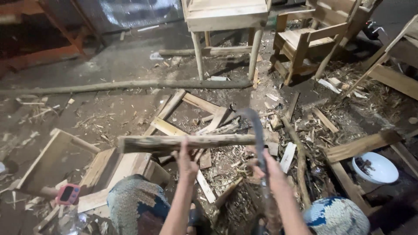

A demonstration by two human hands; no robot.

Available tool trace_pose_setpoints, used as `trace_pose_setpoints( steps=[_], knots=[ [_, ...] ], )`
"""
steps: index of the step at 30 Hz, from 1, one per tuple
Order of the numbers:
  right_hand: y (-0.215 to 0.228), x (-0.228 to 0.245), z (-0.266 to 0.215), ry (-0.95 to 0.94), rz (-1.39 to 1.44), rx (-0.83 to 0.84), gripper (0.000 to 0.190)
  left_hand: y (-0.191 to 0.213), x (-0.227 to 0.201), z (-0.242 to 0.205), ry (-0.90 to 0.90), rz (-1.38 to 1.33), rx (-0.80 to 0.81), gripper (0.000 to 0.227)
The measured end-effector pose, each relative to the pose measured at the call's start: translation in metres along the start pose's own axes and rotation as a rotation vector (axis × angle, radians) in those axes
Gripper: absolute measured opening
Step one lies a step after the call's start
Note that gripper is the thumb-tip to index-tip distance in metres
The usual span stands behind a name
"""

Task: The person sits on the floor and uses a curved blade to shave and shape a long wooden stick. They rotate the stick frequently to work on different sides, removing bark and smoothing the surface while surrounded by wood shavings.

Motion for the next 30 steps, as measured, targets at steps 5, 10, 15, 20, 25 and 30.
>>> trace_pose_setpoints(
  steps=[5,10,15,20,25,30],
  knots=[
    [0.040,-0.008,0.040,0.151,0.133,0.265,0.040,-0.093,-0.172,-0.103,-0.496,-0.158,0.273,0.044],
    [-0.009,-0.018,0.031,0.099,0.178,0.378,0.028,-0.115,-0.207,-0.106,-0.408,-0.098,0.249,0.048],
    [-0.019,-0.020,0.025,0.044,0.019,0.091,0.022,-0.121,-0.239,-0.107,-0.258,-0.241,0.186,0.031],
    [-0.071,-0.008,0.013,0.077,0.084,0.290,0.015,-0.104,-0.233,-0.075,-0.185,-0.401,0.161,0.039],
    [-0.136,-0.030,0.007,-0.040,-0.024,0.309,0.017,-0.098,-0.230,-0.071,-0.232,-0.367,0.224,0.028],
    [-0.118,-0.040,0.023,-0.073,0.120,0.335,0.015,-0.074,-0.257,-0.068,-0.319,-0.399,0.207,0.038]
  ],
)
Point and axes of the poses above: each hand's wrist, its own z-axis towards the middle knuckle, its own y-axis out of the back of the hand, x = y × z, the point moved 9 cm from there along z, towards the middle knuckle, and after that the axes turned 1 degree about y, right-handed, at the moved point
